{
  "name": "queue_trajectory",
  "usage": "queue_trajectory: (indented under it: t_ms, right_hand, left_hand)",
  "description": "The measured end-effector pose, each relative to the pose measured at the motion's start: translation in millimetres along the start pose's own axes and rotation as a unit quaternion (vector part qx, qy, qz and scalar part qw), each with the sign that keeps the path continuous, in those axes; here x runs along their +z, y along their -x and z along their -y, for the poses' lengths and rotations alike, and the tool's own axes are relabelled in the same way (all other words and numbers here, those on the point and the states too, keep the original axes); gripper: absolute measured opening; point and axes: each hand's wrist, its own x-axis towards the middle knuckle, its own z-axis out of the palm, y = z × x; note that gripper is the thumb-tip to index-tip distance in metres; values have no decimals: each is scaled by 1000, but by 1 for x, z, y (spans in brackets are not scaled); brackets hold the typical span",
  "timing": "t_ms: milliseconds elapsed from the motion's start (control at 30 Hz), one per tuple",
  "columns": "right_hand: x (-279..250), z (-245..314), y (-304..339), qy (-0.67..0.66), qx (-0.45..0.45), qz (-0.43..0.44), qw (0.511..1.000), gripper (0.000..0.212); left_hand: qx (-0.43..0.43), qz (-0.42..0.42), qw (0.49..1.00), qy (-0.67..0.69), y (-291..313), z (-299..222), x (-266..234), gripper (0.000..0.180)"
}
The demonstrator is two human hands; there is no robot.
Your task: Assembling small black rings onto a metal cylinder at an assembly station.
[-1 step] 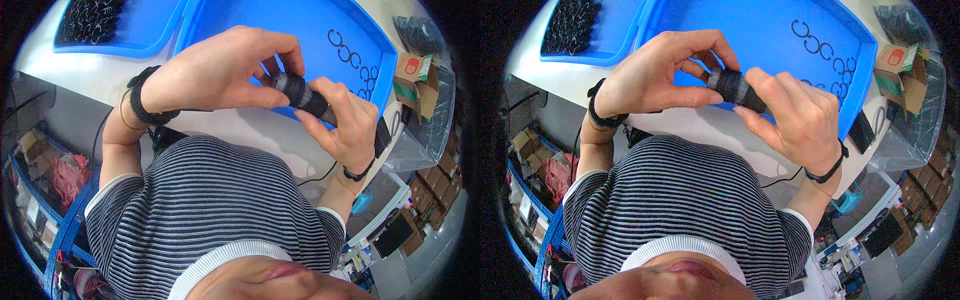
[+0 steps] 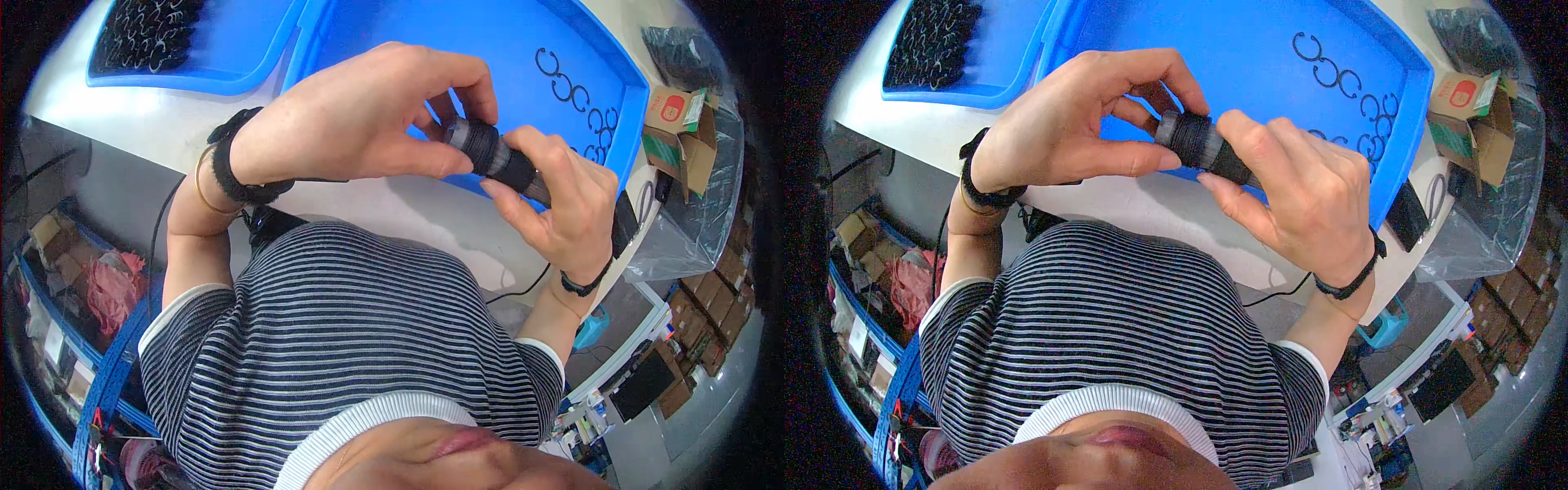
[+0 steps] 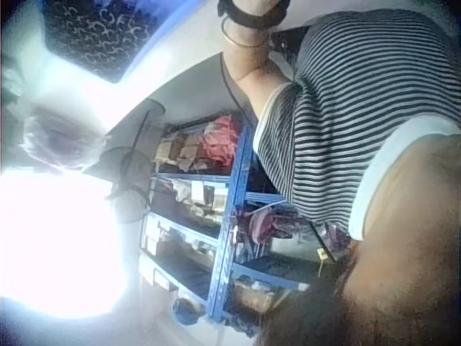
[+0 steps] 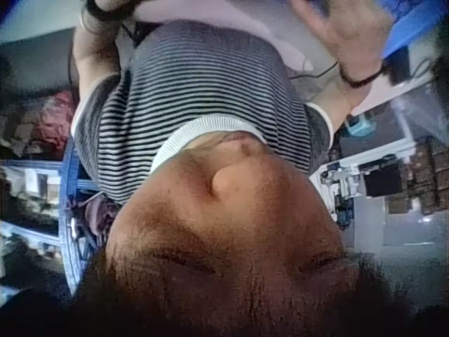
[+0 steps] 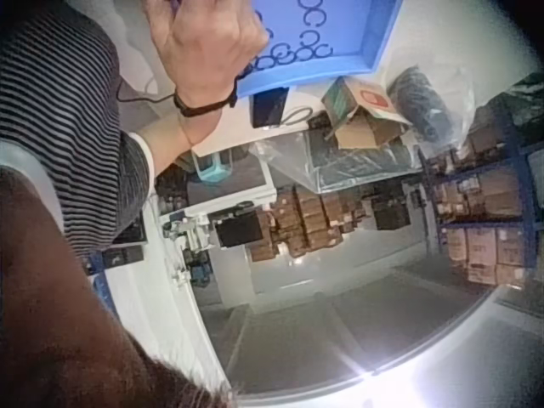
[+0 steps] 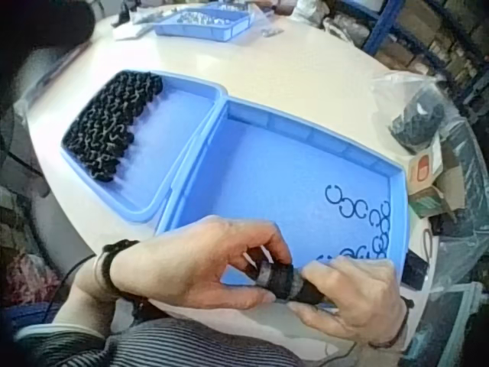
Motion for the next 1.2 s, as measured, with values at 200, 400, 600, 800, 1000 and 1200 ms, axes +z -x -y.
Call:
queue_trajectory:
  t_ms: [200, 400, 600, 800, 1000, 1200]
  right_hand:
    - [-1, 0, 0, 1, -4, 1, 1000, 47]
    - [-1, 1, -1, -3, -6, 0, 1000, 48]
    - [7, -3, -1, -17, -23, -48, 998, 47]
    - [0, 0, 0, -7, -4, 1, 1000, 47]
    - [0, 0, 0, -2, -6, 0, 1000, 47]
    - [0, 0, -1, -1, -9, 2, 1000, 48]
  left_hand:
    - [-5, 7, 1000, -1, 0, -1, -1, 39]
    - [1, 6, 1000, -4, 0, -2, -1, 39]
    - [0, 8, 1000, -5, 1, -1, -1, 38]
    - [-3, 10, 1000, -3, 1, -1, -2, 38]
    - [2, 7, 1000, -6, 0, 0, -1, 38]
    - [3, 6, 1000, -5, 0, 1, -1, 38]
